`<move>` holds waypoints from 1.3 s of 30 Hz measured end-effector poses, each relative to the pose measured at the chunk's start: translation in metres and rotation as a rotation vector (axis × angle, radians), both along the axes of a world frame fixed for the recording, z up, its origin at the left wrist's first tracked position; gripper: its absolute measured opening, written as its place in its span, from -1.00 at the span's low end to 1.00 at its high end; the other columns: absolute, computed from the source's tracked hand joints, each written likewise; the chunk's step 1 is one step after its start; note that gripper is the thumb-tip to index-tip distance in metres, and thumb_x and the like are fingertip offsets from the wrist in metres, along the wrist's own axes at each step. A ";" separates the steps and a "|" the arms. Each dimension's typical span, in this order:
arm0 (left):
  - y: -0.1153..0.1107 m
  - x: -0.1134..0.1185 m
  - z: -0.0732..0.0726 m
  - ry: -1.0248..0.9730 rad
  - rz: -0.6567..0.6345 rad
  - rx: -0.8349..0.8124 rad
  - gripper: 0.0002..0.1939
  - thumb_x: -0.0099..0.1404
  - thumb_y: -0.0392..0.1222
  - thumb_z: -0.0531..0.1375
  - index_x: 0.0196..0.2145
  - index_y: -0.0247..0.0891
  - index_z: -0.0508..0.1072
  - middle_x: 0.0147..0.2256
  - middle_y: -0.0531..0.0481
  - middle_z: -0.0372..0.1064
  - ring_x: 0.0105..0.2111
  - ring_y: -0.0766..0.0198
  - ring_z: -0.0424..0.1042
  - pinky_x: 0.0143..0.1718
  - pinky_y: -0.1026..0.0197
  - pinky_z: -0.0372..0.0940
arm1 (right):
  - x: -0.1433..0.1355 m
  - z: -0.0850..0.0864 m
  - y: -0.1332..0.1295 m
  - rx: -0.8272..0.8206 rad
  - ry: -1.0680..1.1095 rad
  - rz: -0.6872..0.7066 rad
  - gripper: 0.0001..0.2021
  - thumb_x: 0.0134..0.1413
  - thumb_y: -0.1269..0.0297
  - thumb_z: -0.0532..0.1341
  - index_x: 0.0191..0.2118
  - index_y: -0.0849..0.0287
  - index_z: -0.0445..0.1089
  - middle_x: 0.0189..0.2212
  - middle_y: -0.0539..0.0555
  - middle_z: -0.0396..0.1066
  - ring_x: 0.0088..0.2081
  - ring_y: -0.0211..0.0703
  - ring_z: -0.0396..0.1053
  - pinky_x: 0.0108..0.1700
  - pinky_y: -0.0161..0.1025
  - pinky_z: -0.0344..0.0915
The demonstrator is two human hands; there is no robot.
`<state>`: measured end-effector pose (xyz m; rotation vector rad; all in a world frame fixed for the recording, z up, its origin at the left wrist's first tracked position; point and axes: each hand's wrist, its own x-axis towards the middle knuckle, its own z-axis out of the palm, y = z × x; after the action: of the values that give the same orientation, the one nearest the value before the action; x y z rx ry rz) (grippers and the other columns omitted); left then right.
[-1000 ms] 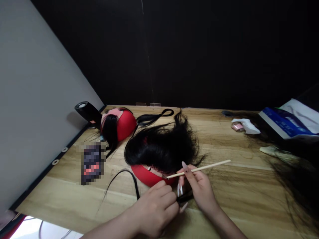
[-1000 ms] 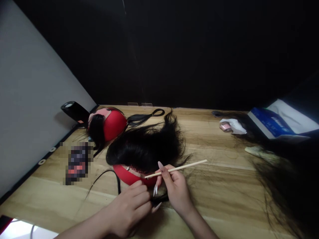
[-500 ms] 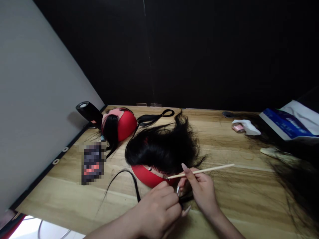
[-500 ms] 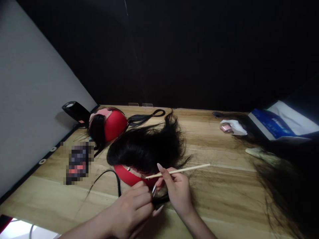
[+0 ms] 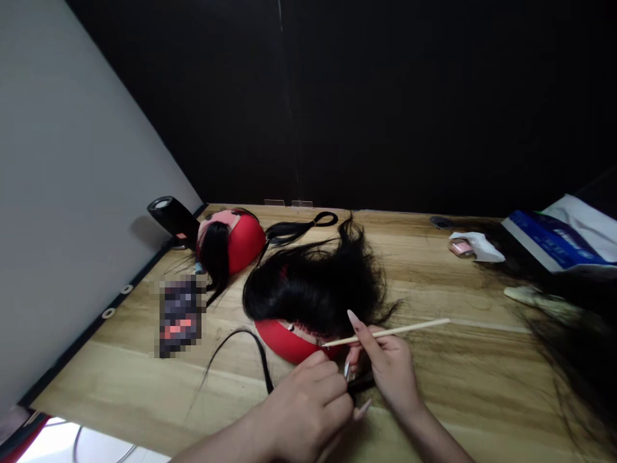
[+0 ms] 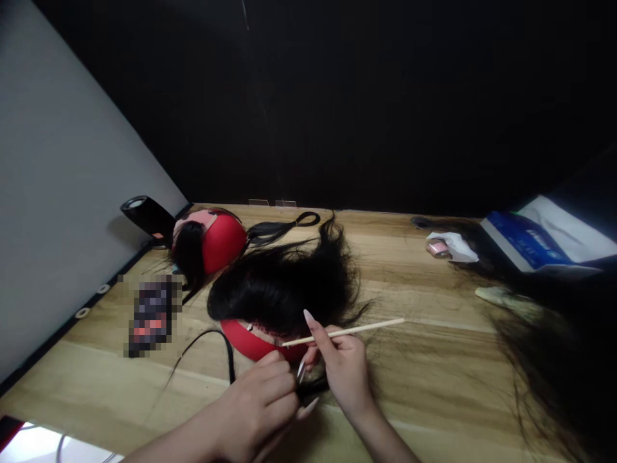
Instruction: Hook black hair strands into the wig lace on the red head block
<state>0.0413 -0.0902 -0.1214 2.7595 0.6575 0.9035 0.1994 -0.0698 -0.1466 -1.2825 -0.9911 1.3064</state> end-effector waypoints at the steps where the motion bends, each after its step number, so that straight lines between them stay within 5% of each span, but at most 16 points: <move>1: 0.000 0.000 0.000 0.000 0.001 0.003 -0.64 0.43 -0.29 -0.09 -0.52 -0.30 0.27 -0.52 0.00 0.24 -0.47 0.30 0.15 -0.33 0.21 0.11 | 0.000 0.001 0.000 -0.011 0.008 -0.005 -0.48 0.00 -0.13 0.30 -0.70 0.22 0.39 -0.74 0.05 0.37 -0.69 -0.30 0.32 -0.57 -0.41 0.31; 14: -0.002 -0.003 -0.005 0.041 0.011 0.035 -0.72 0.39 -0.28 -0.05 -0.48 -0.28 0.27 -0.52 0.01 0.21 -0.49 0.27 0.10 -0.40 0.18 0.01 | -0.006 -0.001 0.002 -0.222 0.089 -0.063 -0.40 -0.21 -0.30 0.31 -0.72 0.23 0.32 -0.86 0.05 0.27 -0.82 -0.34 0.18 -0.77 -0.45 0.13; 24: 0.003 -0.008 -0.006 0.004 0.000 0.115 -0.61 0.41 -0.28 -0.10 -0.57 -0.28 0.25 -0.57 0.02 0.15 -0.52 0.28 0.06 -0.42 0.17 0.03 | -0.004 0.003 -0.003 -0.228 0.038 -0.117 -0.40 -0.19 -0.27 0.32 -0.75 0.23 0.31 -0.87 0.01 0.22 -0.82 -0.36 0.17 -0.74 -0.46 0.15; 32: 0.005 -0.013 -0.001 -0.008 0.016 0.103 -0.63 0.39 -0.28 -0.08 -0.56 -0.30 0.29 -0.58 0.01 0.19 -0.51 0.28 0.10 -0.41 0.17 0.06 | 0.005 0.012 -0.011 0.059 -0.173 -0.113 -0.54 0.06 -0.10 0.25 -0.57 0.21 0.54 -0.69 0.06 0.41 -0.63 -0.22 0.38 -0.49 -0.35 0.37; 35: 0.005 -0.012 0.000 -0.028 0.017 0.111 -0.61 0.39 -0.28 -0.08 -0.59 -0.29 0.26 -0.59 0.02 0.16 -0.52 0.29 0.07 -0.43 0.17 0.06 | 0.012 0.013 -0.007 0.230 -0.238 -0.039 -0.61 0.13 -0.03 0.21 -0.46 0.15 0.61 -0.53 0.11 0.52 -0.45 -0.15 0.49 -0.31 -0.34 0.43; 39: 0.006 -0.012 0.000 -0.042 0.017 0.116 -0.59 0.40 -0.28 -0.09 -0.61 -0.29 0.24 -0.60 0.02 0.15 -0.53 0.29 0.05 -0.46 0.18 0.04 | 0.020 0.015 -0.003 0.282 -0.172 0.134 -0.69 0.18 0.05 0.20 -0.39 0.09 0.62 -0.51 0.06 0.53 -0.45 -0.20 0.49 -0.32 -0.38 0.42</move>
<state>0.0292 -0.0842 -0.1213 2.8315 0.6418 1.0315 0.2195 -0.0728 -0.1321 -1.1398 -1.3511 1.1205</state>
